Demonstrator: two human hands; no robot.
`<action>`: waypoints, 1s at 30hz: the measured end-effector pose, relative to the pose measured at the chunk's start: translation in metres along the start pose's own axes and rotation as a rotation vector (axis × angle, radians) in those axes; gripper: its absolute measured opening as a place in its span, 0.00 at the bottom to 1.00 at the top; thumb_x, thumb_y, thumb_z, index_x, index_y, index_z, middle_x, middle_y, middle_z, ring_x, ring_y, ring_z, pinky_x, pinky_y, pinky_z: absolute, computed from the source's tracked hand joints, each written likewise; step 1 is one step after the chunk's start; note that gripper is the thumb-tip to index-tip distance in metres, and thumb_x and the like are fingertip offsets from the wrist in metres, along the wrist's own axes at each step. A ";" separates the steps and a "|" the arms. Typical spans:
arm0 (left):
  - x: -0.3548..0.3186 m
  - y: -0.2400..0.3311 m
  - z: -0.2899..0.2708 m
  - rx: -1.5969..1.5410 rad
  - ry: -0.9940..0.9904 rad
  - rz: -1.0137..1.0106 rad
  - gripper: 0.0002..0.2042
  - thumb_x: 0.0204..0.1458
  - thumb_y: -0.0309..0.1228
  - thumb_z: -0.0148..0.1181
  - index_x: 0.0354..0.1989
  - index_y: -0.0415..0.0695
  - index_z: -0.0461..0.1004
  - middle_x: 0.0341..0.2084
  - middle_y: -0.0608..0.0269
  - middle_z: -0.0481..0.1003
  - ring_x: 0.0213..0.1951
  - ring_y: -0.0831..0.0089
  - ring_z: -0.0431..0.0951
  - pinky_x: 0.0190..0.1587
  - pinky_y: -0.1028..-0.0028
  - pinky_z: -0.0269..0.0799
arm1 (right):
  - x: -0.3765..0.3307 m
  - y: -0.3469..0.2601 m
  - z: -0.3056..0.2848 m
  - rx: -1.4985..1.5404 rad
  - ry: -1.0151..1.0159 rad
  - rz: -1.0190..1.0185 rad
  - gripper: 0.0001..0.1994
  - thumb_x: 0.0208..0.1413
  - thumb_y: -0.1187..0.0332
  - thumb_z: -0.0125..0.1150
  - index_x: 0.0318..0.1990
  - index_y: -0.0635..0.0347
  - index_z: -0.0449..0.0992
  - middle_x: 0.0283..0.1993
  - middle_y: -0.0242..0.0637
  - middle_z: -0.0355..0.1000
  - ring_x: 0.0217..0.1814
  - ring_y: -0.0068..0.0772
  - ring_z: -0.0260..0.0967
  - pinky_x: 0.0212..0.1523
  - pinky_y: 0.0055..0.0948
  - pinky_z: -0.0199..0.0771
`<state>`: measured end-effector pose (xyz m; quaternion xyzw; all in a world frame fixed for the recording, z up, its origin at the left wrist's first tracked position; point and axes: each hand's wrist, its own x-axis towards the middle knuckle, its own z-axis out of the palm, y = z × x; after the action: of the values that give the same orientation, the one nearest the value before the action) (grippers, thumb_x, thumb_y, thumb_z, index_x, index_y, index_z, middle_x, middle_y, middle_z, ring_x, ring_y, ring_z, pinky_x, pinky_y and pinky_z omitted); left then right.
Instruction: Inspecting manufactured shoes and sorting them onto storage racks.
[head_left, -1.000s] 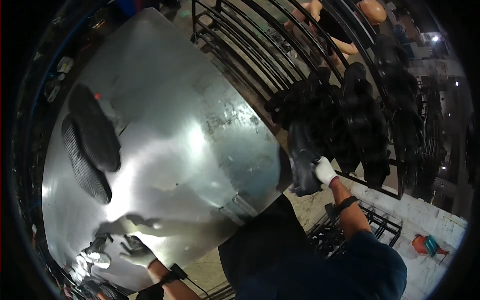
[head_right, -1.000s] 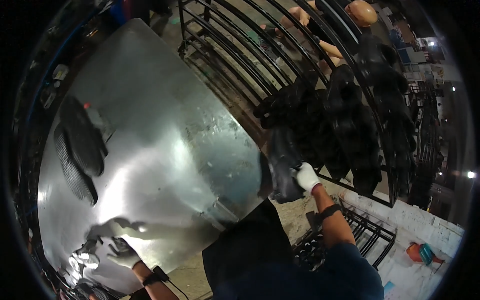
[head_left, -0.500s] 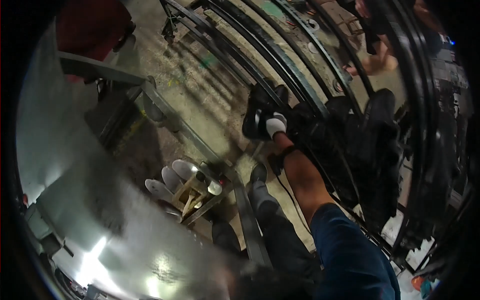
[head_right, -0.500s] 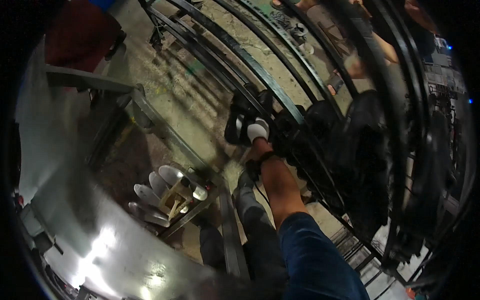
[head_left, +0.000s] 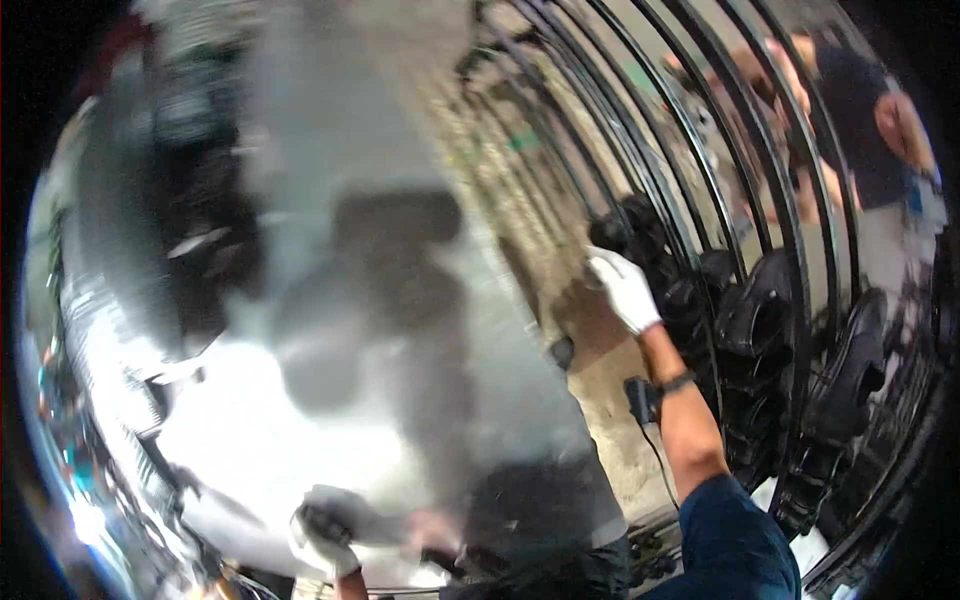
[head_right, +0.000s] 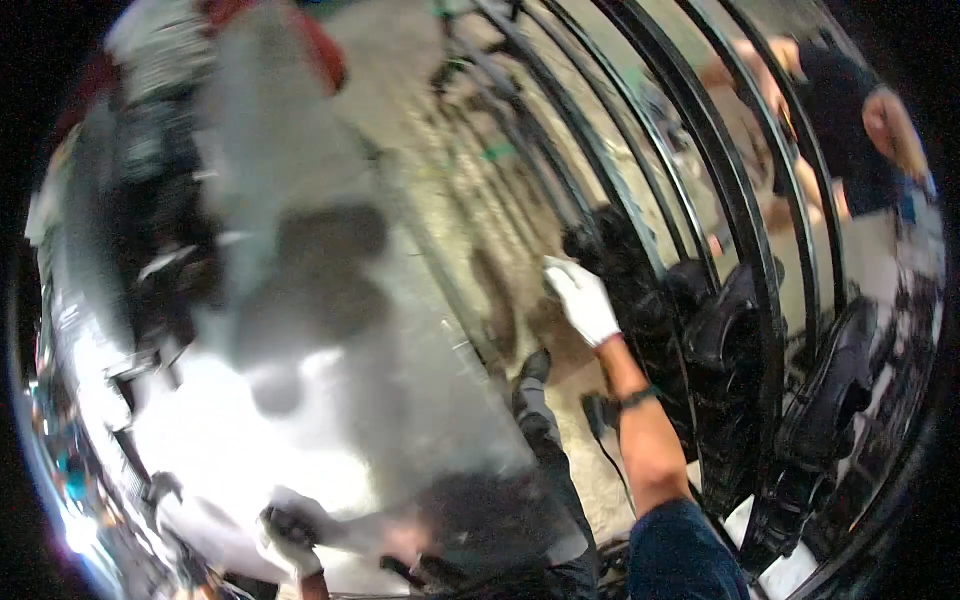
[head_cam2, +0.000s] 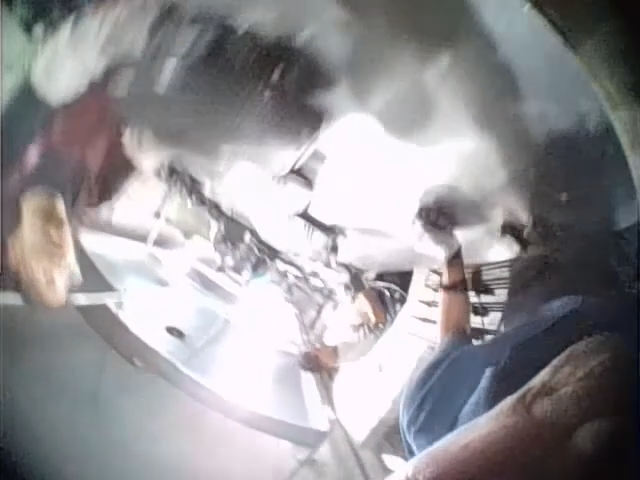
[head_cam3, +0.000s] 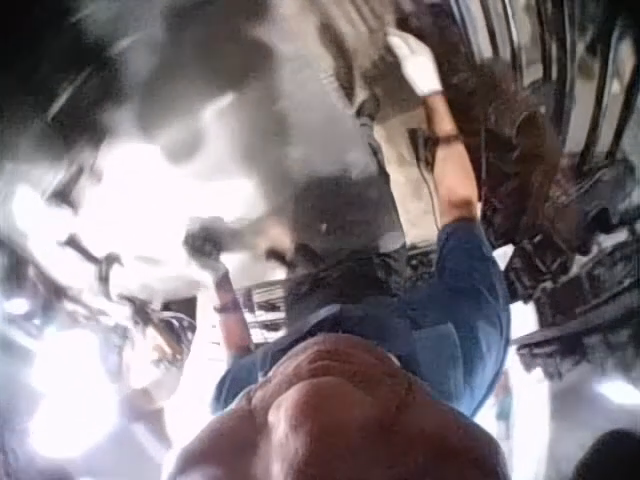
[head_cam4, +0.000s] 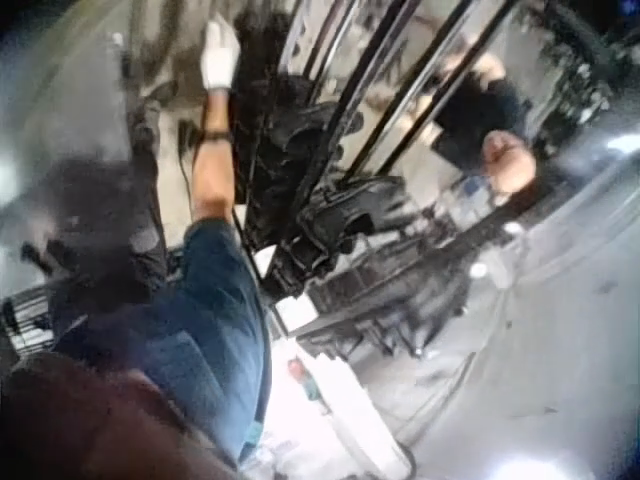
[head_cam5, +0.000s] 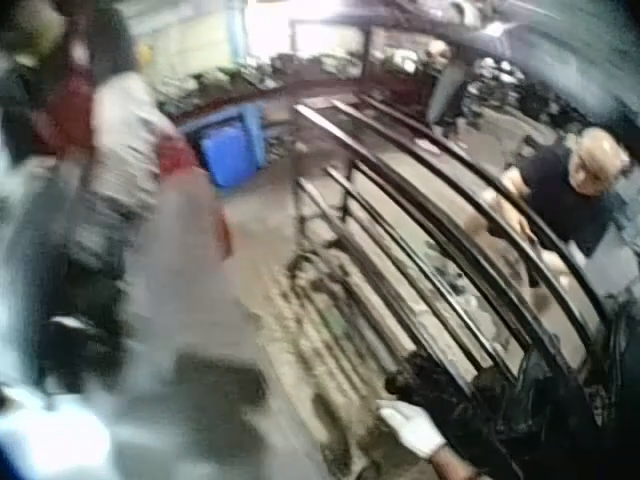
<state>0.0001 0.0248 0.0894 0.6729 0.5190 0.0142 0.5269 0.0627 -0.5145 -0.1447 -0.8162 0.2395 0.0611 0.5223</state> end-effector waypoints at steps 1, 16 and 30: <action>0.026 -0.019 -0.053 0.014 -0.252 0.189 0.12 0.65 0.42 0.59 0.40 0.46 0.80 0.28 0.69 0.76 0.28 0.77 0.76 0.32 0.74 0.75 | -0.015 -0.080 -0.009 0.018 0.007 -0.025 0.16 0.69 0.64 0.58 0.56 0.67 0.81 0.55 0.45 0.82 0.58 0.37 0.78 0.61 0.32 0.74; 0.044 -0.006 -0.072 -0.101 -0.577 0.191 0.12 0.67 0.31 0.59 0.52 0.36 0.77 0.32 0.59 0.81 0.26 0.76 0.80 0.30 0.74 0.78 | -0.231 -0.481 0.268 1.245 -0.354 0.325 0.23 0.62 0.54 0.70 0.56 0.58 0.72 0.49 0.39 0.71 0.41 0.33 0.75 0.42 0.35 0.82; 0.024 0.096 -0.048 -0.303 -0.625 0.134 0.37 0.68 0.39 0.57 0.80 0.42 0.45 0.44 0.52 0.82 0.39 0.69 0.83 0.41 0.71 0.81 | -0.273 -0.400 0.178 0.928 -0.538 0.282 0.18 0.61 0.63 0.70 0.54 0.64 0.76 0.42 0.40 0.78 0.36 0.35 0.78 0.33 0.36 0.85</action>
<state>0.0493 0.0843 0.1678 0.5913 0.2793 -0.0810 0.7522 0.0315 -0.1327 0.2006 -0.4164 0.2063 0.2246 0.8565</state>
